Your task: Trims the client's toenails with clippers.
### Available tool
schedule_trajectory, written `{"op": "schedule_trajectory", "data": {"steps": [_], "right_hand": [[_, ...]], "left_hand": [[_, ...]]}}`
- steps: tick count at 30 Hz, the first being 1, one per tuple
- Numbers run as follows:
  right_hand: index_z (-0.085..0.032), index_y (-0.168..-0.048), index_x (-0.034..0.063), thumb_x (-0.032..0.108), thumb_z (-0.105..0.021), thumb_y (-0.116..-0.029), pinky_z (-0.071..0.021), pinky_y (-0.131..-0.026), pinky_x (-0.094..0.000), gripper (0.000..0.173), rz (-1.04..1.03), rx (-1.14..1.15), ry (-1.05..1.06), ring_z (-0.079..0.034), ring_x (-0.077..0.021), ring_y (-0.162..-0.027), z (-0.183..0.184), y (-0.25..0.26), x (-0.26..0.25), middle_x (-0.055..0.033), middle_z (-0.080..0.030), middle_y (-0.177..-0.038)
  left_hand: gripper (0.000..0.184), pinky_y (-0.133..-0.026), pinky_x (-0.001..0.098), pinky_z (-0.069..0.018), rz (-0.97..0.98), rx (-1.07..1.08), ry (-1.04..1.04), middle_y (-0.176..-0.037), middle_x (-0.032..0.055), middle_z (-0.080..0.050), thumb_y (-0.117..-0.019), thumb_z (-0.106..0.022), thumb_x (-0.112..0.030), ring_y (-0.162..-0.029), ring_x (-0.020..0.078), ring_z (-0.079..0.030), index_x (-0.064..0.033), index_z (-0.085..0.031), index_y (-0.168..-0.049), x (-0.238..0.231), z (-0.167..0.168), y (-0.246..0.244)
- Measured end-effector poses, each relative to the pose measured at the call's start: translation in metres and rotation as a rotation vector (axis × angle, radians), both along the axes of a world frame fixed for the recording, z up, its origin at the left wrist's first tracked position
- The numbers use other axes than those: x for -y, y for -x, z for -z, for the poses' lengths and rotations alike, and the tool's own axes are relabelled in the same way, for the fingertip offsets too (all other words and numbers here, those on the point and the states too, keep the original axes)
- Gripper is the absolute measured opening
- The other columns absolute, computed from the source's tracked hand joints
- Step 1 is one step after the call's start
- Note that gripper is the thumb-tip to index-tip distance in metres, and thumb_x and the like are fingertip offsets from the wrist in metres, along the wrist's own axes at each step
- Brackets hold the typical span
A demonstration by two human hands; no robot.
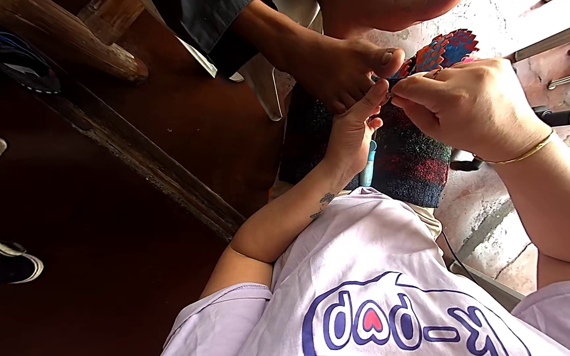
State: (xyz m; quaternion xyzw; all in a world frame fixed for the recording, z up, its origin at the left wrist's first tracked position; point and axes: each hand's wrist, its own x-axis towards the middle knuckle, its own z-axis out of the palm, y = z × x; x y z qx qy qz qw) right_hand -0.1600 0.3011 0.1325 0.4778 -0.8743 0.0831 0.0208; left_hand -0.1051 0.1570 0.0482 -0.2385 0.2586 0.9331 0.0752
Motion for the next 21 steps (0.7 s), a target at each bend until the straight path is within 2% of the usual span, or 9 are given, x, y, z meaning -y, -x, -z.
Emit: {"op": "schedule_trajectory", "data": {"steps": [3,4,10,16,18,21], "right_hand": [[-0.072,-0.101,0.0013,0.014,-0.049,-0.1056,-0.0405,-0.049,-0.0512,0.027,-0.016,0.031,-0.009,-0.063,-0.0397,-0.057,-0.007,0.005,0.001,-0.0200,-0.062,-0.066],[-0.073,-0.100,0.0012,0.015,-0.049,-0.1054,-0.0410,-0.049,-0.0519,0.028,-0.021,0.036,-0.025,-0.063,-0.0400,-0.058,-0.010,0.006,0.003,-0.0201,-0.063,-0.067],[-0.068,-0.086,0.0011,0.019,-0.046,-0.1045,-0.0384,-0.049,-0.0535,0.034,-0.069,0.068,-0.127,-0.063,-0.0403,-0.058,-0.023,0.019,0.013,-0.0184,-0.061,-0.064],[-0.066,-0.084,0.0015,0.020,-0.046,-0.1037,-0.0373,-0.048,-0.0528,0.034,-0.073,0.060,-0.156,-0.062,-0.0400,-0.058,-0.024,0.021,0.015,-0.0179,-0.059,-0.063],[-0.065,-0.086,0.0006,0.019,-0.044,-0.1048,-0.0365,-0.047,-0.0518,0.034,-0.084,0.031,-0.153,-0.061,-0.0399,-0.056,-0.023,0.020,0.016,-0.0177,-0.057,-0.061],[-0.062,-0.086,-0.0007,0.017,-0.044,-0.1053,-0.0362,-0.046,-0.0508,0.032,-0.102,-0.001,-0.136,-0.059,-0.0399,-0.053,-0.020,0.017,0.015,-0.0173,-0.053,-0.059]], "left_hand": [[0.003,-0.075,0.0223,-0.0509,0.001,-0.008,0.006,-0.090,-0.0013,-0.063,-0.0987,-0.065,-0.013,-0.084,0.0080,-0.060,-0.0132,-0.067,-0.096,0.000,0.000,0.000],[0.003,-0.079,0.0247,-0.0505,0.003,-0.009,0.002,-0.091,-0.0016,-0.063,-0.0987,-0.065,-0.012,-0.086,0.0085,-0.060,-0.0140,-0.066,-0.096,0.000,0.000,0.001],[0.006,-0.080,0.0248,-0.0504,0.000,-0.007,0.004,-0.087,-0.0029,-0.063,-0.0995,-0.064,-0.013,-0.086,0.0076,-0.061,-0.0157,-0.065,-0.094,0.000,0.000,0.001],[0.004,-0.081,0.0265,-0.0505,-0.005,0.011,0.003,-0.090,-0.0023,-0.062,-0.0998,-0.063,-0.012,-0.088,0.0089,-0.060,-0.0144,-0.065,-0.097,-0.001,-0.001,0.002],[0.005,-0.079,0.0255,-0.0513,-0.008,0.013,0.007,-0.088,-0.0028,-0.062,-0.0997,-0.063,-0.012,-0.087,0.0083,-0.061,-0.0149,-0.064,-0.097,-0.001,-0.002,0.002],[0.006,-0.081,0.0268,-0.0507,-0.009,0.007,0.004,-0.088,-0.0029,-0.062,-0.0994,-0.064,-0.012,-0.087,0.0086,-0.060,-0.0153,-0.065,-0.095,-0.001,-0.001,0.001]]}}
